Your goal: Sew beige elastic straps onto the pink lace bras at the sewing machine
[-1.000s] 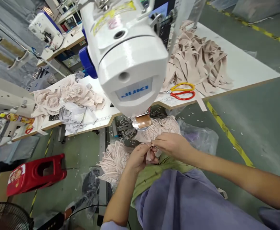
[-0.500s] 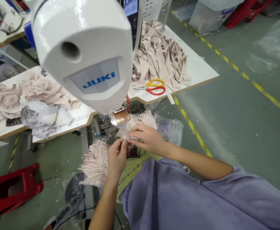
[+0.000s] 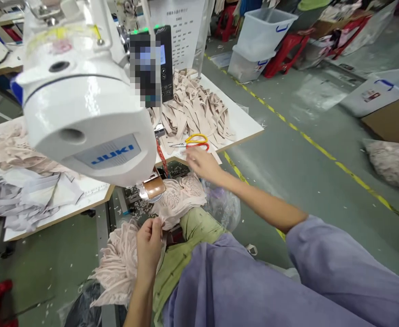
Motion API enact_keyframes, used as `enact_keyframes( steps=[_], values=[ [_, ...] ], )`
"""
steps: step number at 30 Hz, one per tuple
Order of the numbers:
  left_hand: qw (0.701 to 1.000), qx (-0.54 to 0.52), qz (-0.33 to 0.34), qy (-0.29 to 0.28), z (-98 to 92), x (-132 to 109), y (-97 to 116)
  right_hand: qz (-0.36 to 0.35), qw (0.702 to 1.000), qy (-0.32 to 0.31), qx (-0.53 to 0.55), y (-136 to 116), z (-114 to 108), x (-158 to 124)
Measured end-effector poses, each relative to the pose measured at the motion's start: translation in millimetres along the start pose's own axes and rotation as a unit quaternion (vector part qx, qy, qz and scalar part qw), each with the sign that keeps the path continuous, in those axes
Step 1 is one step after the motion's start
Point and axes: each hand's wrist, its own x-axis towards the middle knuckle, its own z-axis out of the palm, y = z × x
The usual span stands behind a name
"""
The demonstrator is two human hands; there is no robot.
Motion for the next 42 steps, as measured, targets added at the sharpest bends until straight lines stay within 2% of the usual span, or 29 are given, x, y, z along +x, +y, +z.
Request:
enact_keyframes(
  steps=[1, 3, 5, 8, 11, 15, 18, 20, 24, 28, 29, 31, 33, 35, 39, 42],
  values=[
    [1.000, -0.003, 0.002, -0.003, -0.1, -2, 2, 0.024, 0.995, -0.034, -0.088, 17, -7, 21],
    [0.999, -0.038, -0.017, -0.027, 0.4, -4, 8, 0.026, 0.988, -0.078, -0.130, 42, -18, 54],
    [0.990, -0.115, -0.055, -0.055, 1.0, -4, 12, 0.002, 0.984, -0.117, -0.136, 56, -22, 69],
    [0.971, -0.210, -0.097, -0.063, 0.3, -1, 9, -0.037, 0.978, -0.155, -0.136, 64, -22, 62],
    [0.960, -0.248, -0.114, -0.059, -0.8, 5, 0, -0.059, 0.976, -0.148, -0.147, 63, -18, 35],
    [0.950, -0.284, -0.117, -0.061, 1.8, 8, -5, -0.077, 0.979, -0.107, -0.156, 53, -11, 9],
    [0.947, -0.295, -0.111, -0.065, 3.8, 8, -1, -0.092, 0.977, -0.106, -0.161, 47, -8, 8],
    [0.946, -0.298, -0.110, -0.067, 3.5, 7, 3, -0.076, 0.975, -0.122, -0.170, 46, -12, 12],
    [0.943, -0.305, -0.118, -0.064, -0.7, 3, 8, -0.031, 0.979, -0.142, -0.140, 36, -41, -1],
    [0.940, -0.309, -0.129, -0.067, -5.3, 1, 11, 0.066, 0.985, -0.159, 0.007, 4, -82, -53],
    [0.940, -0.308, -0.131, -0.070, -6.0, 1, 11, 0.060, 0.979, -0.188, 0.047, -7, -89, -68],
    [0.940, -0.304, -0.132, -0.077, -6.7, 1, 12, -0.002, 0.965, -0.243, 0.093, -28, -94, -95],
    [0.943, -0.294, -0.131, -0.084, -6.9, 0, 12, -0.062, 0.955, -0.267, 0.109, -45, -87, -112],
    [0.951, -0.268, -0.125, -0.087, -7.0, -1, 12, -0.088, 0.956, -0.257, 0.111, -56, -74, -117],
    [0.971, -0.201, -0.100, -0.084, -6.5, -3, 11, -0.111, 0.959, -0.234, 0.115, -65, -52, -108],
    [0.979, -0.168, -0.088, -0.073, -6.0, -3, 9, -0.127, 0.953, -0.242, 0.131, -67, -45, -100]
  ],
)
